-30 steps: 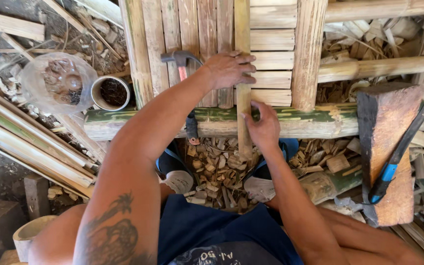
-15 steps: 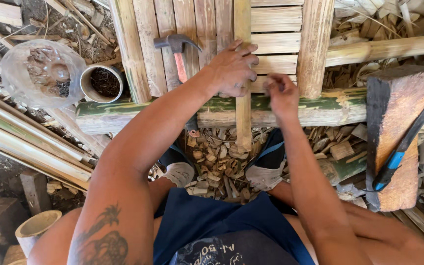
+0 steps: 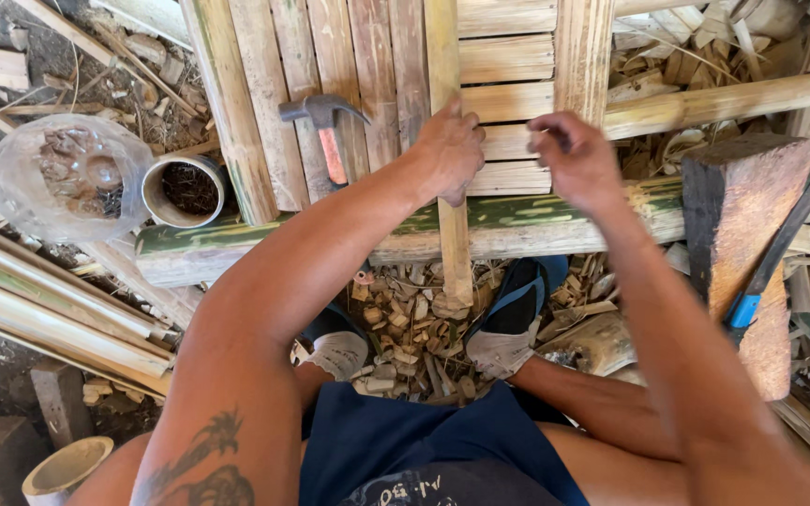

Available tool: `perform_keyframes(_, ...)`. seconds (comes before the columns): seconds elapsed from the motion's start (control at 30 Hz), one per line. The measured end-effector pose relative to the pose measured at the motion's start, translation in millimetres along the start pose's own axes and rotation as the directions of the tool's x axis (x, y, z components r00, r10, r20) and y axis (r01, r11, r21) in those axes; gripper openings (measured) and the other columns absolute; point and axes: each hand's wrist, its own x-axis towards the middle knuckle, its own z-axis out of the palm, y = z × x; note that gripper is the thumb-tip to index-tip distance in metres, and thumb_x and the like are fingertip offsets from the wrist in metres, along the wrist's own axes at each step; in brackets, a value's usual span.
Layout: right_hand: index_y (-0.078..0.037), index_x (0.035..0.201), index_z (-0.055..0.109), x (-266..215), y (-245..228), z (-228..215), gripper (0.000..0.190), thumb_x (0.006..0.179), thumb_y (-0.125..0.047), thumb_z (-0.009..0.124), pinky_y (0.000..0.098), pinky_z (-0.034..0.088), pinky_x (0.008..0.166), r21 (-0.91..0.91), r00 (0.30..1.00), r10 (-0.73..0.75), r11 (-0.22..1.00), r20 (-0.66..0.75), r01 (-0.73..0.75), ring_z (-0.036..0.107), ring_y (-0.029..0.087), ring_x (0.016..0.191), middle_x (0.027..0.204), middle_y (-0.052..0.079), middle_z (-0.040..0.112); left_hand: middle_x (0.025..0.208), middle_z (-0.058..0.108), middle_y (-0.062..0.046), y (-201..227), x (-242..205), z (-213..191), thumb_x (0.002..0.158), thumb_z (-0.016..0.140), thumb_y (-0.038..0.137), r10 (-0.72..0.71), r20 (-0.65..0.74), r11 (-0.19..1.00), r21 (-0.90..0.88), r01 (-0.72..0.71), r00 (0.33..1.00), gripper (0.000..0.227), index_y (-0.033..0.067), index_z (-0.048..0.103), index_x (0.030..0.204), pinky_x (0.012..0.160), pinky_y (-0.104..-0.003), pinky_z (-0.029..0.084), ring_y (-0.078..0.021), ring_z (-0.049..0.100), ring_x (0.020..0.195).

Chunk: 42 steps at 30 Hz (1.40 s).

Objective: The person assembles a bamboo frame by cutting bamboo strips to size with a hand saw and nailing them into place with a hammer. They repeatedly position strips, saw them, and hammer nails to secure the slats.

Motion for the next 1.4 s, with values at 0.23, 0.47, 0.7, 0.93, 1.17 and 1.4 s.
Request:
perform_keyframes(0.23, -0.011, 0.133, 0.067, -44.1, -17.9, -131.7, 0.028, 0.110, -0.025, 0.062, 0.0389, 0.061, 0.073, -0.580, 0.977, -0.213, 0.795, 0.004, 0.176, 0.074, 0.030, 0.091, 0.110, 0.018, 0.074, 0.112, 0.073, -0.003, -15.0, 8.4, -0.2, 0.069, 0.082, 0.061, 0.105, -0.056, 0.987, -0.115, -0.111, 0.993, 0.052, 0.0182, 0.084, 0.100, 0.120, -0.040, 0.025, -0.0230, 0.053, 0.126)
perform_keyframes(0.47, -0.012, 0.131, 0.066, -160.6, 109.8, -161.6, 0.037, 0.099, -0.030, 0.072, 0.0502, 0.056, 0.081, -0.758, 0.928, -0.218, 0.645, -0.303, -0.096, 0.067, 0.039, 0.099, 0.114, 0.020, 0.068, 0.108, 0.071, -0.011, -5.7, 17.1, -13.3, 0.075, 0.075, 0.063, 0.141, 0.057, 0.990, 0.006, -0.142, 0.988, 0.055, 0.0128, 0.085, 0.095, 0.119, -0.051, 0.022, -0.0293, 0.051, 0.125)
perform_keyframes(0.7, -0.007, 0.150, 0.046, -227.1, 236.0, -100.1, 0.070, 0.088, -0.022, 0.073, 0.0583, 0.055, 0.079, -0.394, 0.707, -0.015, 0.838, -0.707, -0.377, 0.059, 0.050, 0.103, 0.119, 0.028, 0.056, 0.089, 0.063, -0.006, 73.8, 61.3, -88.9, 0.084, 0.067, 0.062, -0.282, -0.351, 0.864, -0.498, 0.077, 0.893, 0.052, 0.0186, 0.076, 0.111, 0.101, -0.054, 0.032, -0.0262, 0.059, 0.099)
perform_keyframes(0.93, 0.001, 0.130, 0.041, -215.6, 192.4, -65.2, 0.034, 0.114, -0.025, 0.055, 0.0347, 0.056, 0.056, 0.181, 0.569, 0.015, 0.955, -0.823, 0.237, 0.062, 0.019, 0.071, 0.090, 0.011, 0.058, 0.067, 0.063, -0.004, 166.2, 114.1, -157.9, 0.088, 0.062, 0.059, -0.551, -0.251, 0.564, -0.815, 0.133, 0.796, 0.053, 0.0190, 0.069, 0.121, 0.108, -0.062, 0.027, -0.0175, 0.062, 0.075)
perform_keyframes(1.17, -0.004, 0.148, 0.038, -190.9, 142.1, -54.0, 0.043, 0.109, -0.016, 0.051, 0.0471, 0.054, 0.058, 0.116, 0.698, 0.014, 0.988, -0.716, 0.099, 0.069, 0.034, 0.068, 0.082, 0.020, 0.068, 0.059, 0.044, 0.002, 189.6, 151.2, -146.9, 0.084, 0.060, 0.073, -0.507, -0.284, 0.752, -0.607, 0.257, 0.814, 0.067, 0.0115, 0.072, 0.107, 0.088, -0.057, 0.037, -0.0193, 0.053, 0.064)
perform_keyframes(1.4, -0.003, 0.144, 0.038, -166.8, 150.4, -77.9, 0.041, 0.108, -0.014, 0.054, 0.0601, 0.049, 0.061, -0.108, 0.708, -0.180, 0.983, -0.683, 0.147, 0.064, 0.054, 0.073, 0.089, 0.030, 0.065, 0.064, 0.048, 0.003, 182.8, 153.5, -152.4, 0.087, 0.056, 0.074, -0.486, -0.138, 0.724, -0.616, 0.310, 0.863, 0.070, 0.0100, 0.071, 0.110, 0.091, -0.054, 0.037, -0.0180, 0.051, 0.062)
